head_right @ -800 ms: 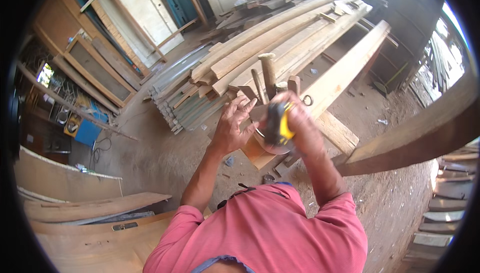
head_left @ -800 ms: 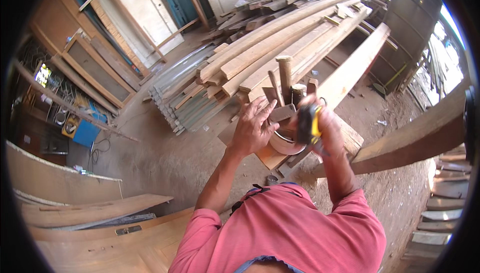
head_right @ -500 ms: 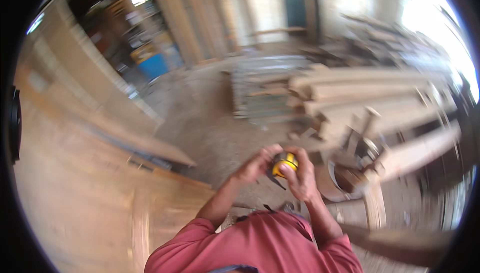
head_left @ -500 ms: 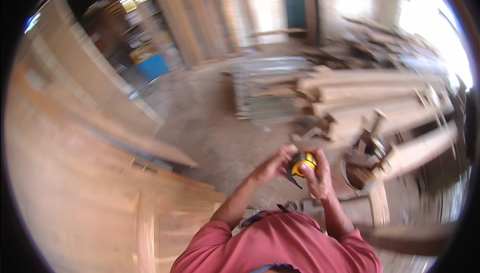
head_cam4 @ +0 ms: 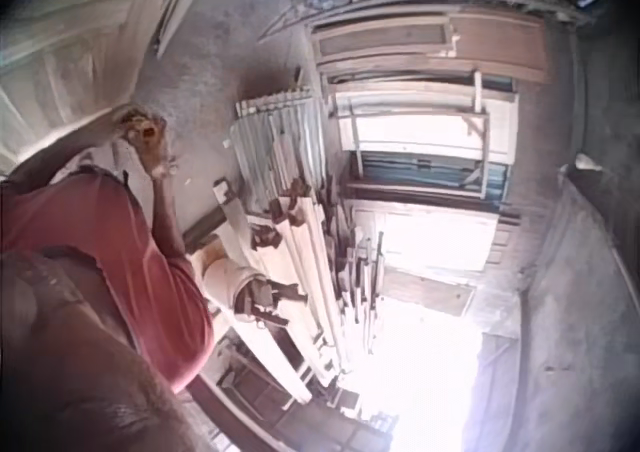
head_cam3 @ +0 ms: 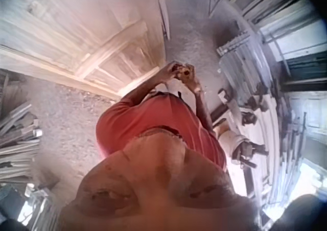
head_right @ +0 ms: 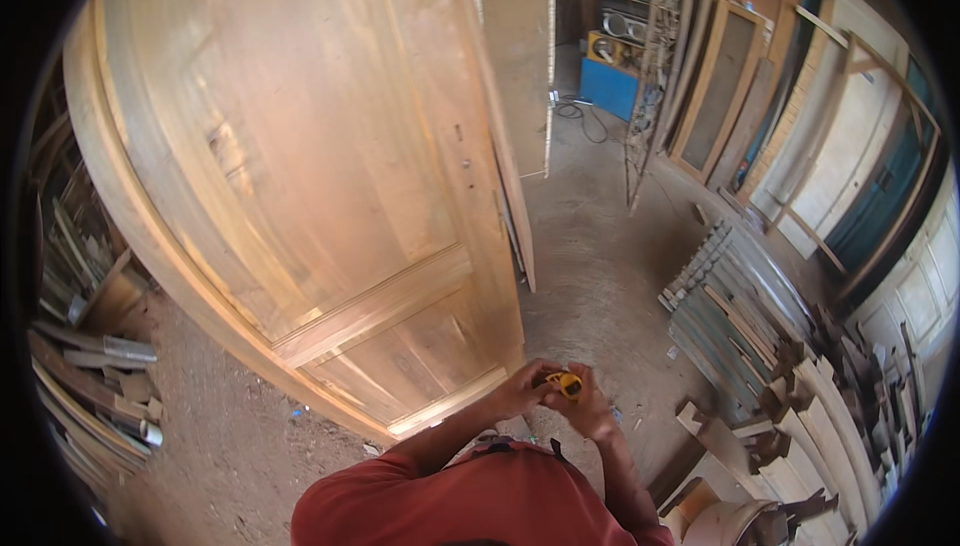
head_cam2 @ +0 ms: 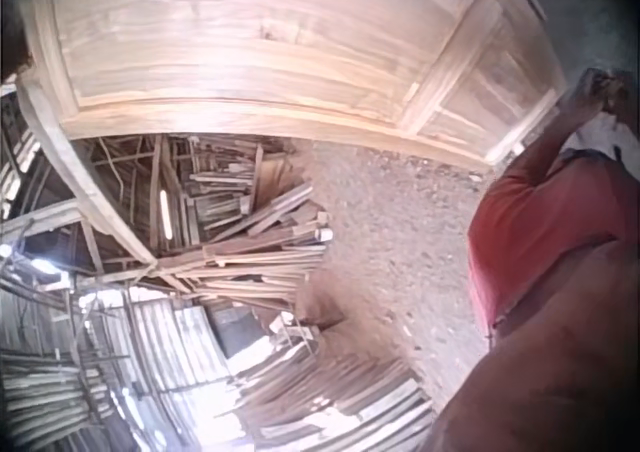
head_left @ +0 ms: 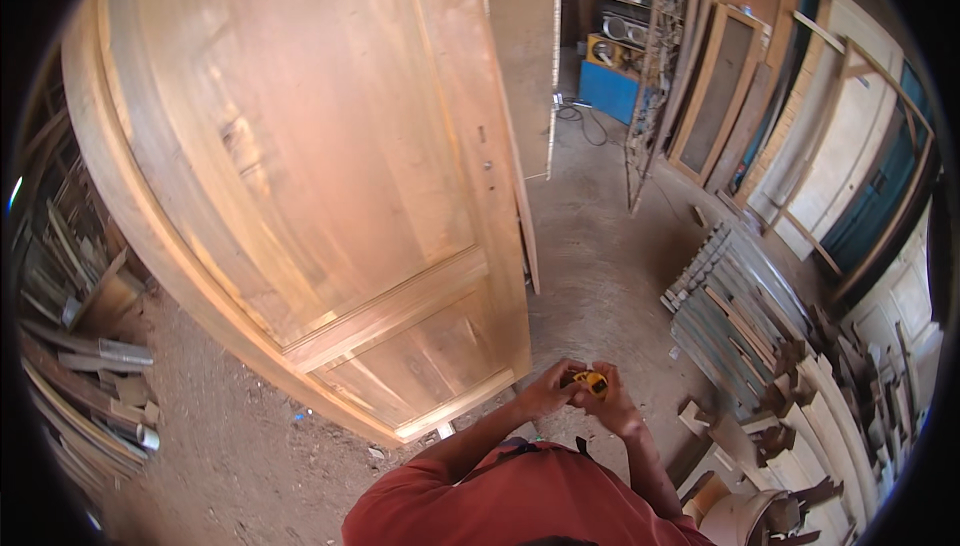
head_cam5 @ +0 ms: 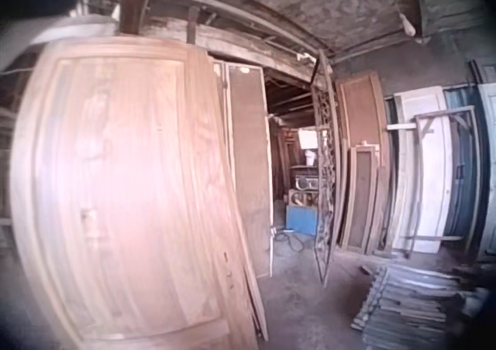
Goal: The person measures the width and height of a wooden door using a measuring tape and later handles several wooden planks, inserting a small metal pin or nail into one of them.
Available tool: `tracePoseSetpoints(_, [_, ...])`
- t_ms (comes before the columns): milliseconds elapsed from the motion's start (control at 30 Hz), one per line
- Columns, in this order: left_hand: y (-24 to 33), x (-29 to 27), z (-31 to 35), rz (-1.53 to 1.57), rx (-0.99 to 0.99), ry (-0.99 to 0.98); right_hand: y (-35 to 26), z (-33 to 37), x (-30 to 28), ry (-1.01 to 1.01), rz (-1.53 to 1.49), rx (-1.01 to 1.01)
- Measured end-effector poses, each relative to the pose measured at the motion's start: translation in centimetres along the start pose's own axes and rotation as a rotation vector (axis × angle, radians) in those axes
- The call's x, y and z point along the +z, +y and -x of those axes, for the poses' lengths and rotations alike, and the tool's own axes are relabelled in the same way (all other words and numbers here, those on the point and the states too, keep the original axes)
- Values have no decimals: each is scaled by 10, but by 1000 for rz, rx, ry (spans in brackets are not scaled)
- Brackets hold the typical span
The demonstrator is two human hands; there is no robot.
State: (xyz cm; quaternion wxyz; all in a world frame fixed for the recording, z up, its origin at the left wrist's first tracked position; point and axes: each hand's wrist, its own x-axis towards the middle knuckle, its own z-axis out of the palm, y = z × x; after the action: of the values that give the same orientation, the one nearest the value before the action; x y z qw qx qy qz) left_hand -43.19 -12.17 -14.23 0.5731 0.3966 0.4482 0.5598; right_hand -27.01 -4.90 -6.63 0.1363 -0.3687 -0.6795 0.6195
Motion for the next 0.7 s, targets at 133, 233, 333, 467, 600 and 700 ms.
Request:
tracePoseSetpoints(133, [50,-49,27,-195,283,-8,9,-51,26,-379,-731,230])
tracePoseSetpoints(233, [87,-79,45,-515,368,-29,1,-77,53,-641,-865,213])
tracePoseSetpoints(333, [94,-107,58,-848,415,194,-18,-99,78,-619,-703,134])
tracePoseSetpoints(467, [85,-148,78,-471,215,481,-56,-112,115,-482,-297,6])
tracePoseSetpoints(600, [83,-172,94,-443,3,475,-58,-138,140,-515,-11,-159])
tracePoseSetpoints(700, [71,-188,109,-162,-78,499,-70,-149,160,-515,281,-387])
